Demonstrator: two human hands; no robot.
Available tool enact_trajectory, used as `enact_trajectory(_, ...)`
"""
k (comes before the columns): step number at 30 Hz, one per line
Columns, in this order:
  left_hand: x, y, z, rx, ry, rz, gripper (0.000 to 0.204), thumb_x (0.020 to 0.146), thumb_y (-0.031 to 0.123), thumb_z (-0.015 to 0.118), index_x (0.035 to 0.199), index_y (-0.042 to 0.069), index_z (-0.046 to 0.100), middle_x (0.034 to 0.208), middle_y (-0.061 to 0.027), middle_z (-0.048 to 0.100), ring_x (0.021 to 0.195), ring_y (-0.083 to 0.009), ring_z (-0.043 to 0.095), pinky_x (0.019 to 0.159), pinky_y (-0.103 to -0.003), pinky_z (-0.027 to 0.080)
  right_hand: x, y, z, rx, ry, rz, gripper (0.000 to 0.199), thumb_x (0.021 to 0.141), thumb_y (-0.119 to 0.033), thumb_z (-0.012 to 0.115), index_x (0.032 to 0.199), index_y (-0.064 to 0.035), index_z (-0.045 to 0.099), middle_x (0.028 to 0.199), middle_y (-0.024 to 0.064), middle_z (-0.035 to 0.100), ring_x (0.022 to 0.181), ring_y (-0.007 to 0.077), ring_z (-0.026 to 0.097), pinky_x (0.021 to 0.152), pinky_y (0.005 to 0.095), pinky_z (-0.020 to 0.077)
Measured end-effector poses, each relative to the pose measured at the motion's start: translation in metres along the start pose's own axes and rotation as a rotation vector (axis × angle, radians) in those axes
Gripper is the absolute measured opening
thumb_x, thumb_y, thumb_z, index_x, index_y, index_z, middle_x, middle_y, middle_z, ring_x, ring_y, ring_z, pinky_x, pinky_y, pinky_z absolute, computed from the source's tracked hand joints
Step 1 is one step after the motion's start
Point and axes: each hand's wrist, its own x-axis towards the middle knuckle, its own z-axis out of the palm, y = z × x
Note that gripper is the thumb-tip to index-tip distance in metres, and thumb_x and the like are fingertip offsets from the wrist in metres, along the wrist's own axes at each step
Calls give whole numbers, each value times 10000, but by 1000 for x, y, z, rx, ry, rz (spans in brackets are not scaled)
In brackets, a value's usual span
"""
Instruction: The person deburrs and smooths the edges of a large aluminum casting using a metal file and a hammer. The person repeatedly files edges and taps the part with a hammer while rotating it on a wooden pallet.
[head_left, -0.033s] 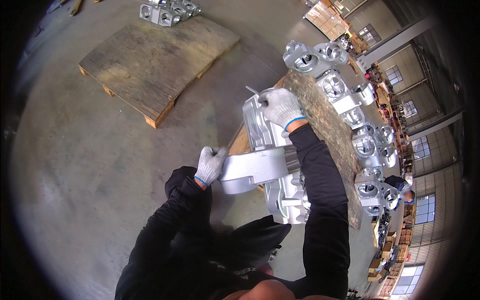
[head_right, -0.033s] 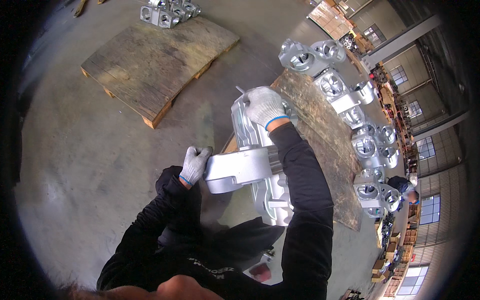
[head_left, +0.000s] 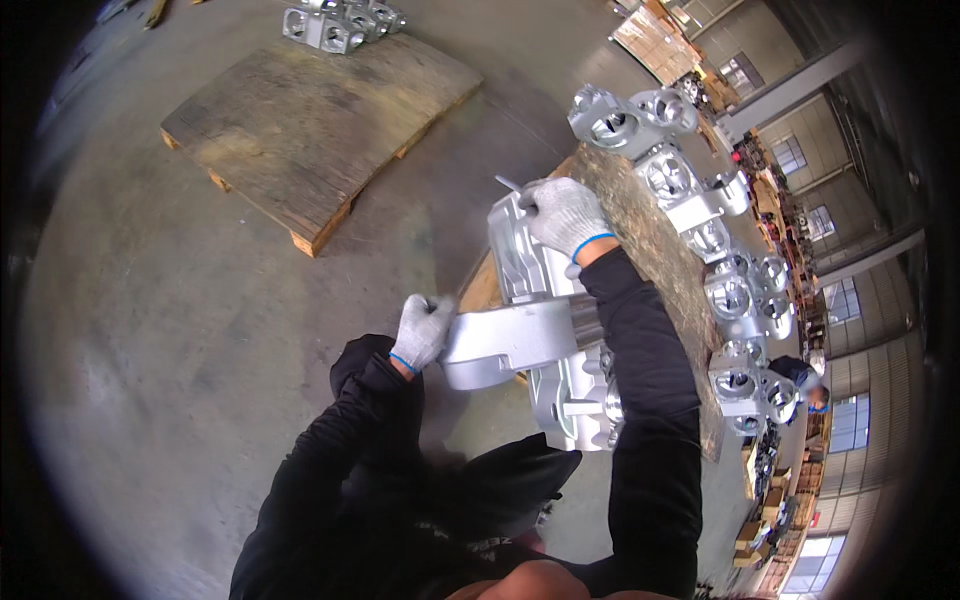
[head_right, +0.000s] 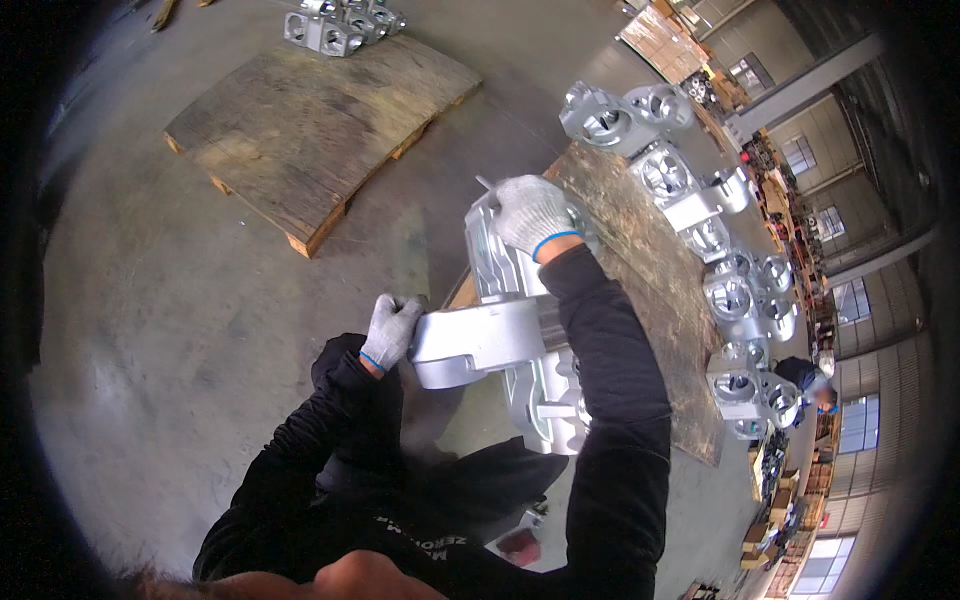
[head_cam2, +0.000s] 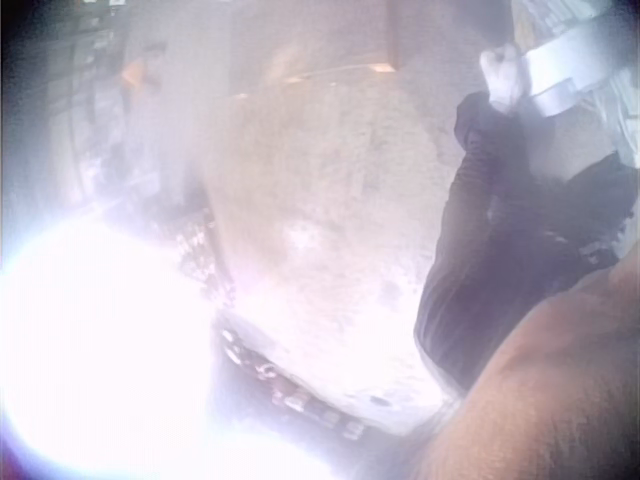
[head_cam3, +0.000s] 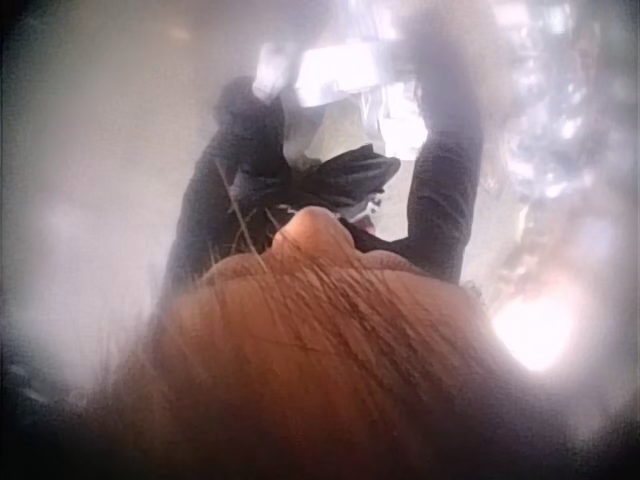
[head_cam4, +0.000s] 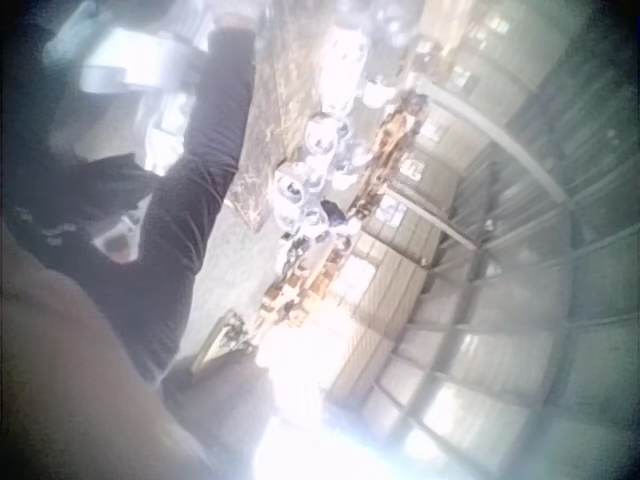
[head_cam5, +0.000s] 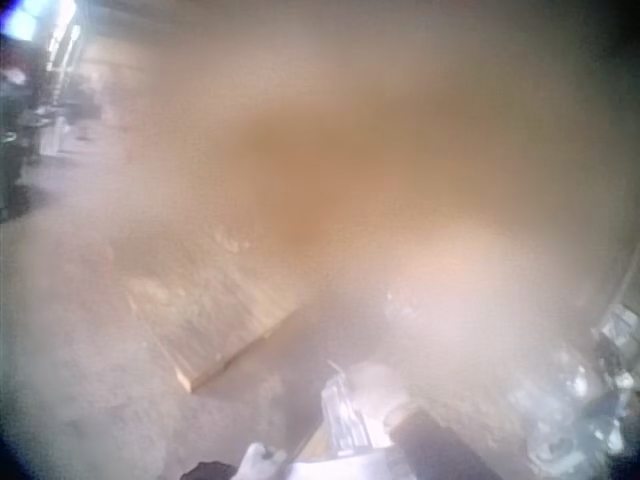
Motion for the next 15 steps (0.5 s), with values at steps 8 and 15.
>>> enact_trajectory(8, -14, 17, -3, -31, -27, 114, 456, 967, 262, 639, 639, -52, 601, 513, 17, 468, 503, -62, 434, 452, -331, 351, 12, -9, 30, -208, -50, -131, 164, 850, -180, 622, 858, -106, 769, 857, 143, 733, 840, 332, 720, 733, 458, 575)
enact_trajectory(15, -11, 13, -7, 11, -129, 131, 455, 995, 248, 609, 648, -45, 603, 518, 6, 485, 469, -74, 445, 424, -317, 350, 10, -7, 21, -87, 13, -207, 176, 834, -213, 642, 817, -80, 756, 827, 173, 720, 807, 372, 712, 716, 468, 569)
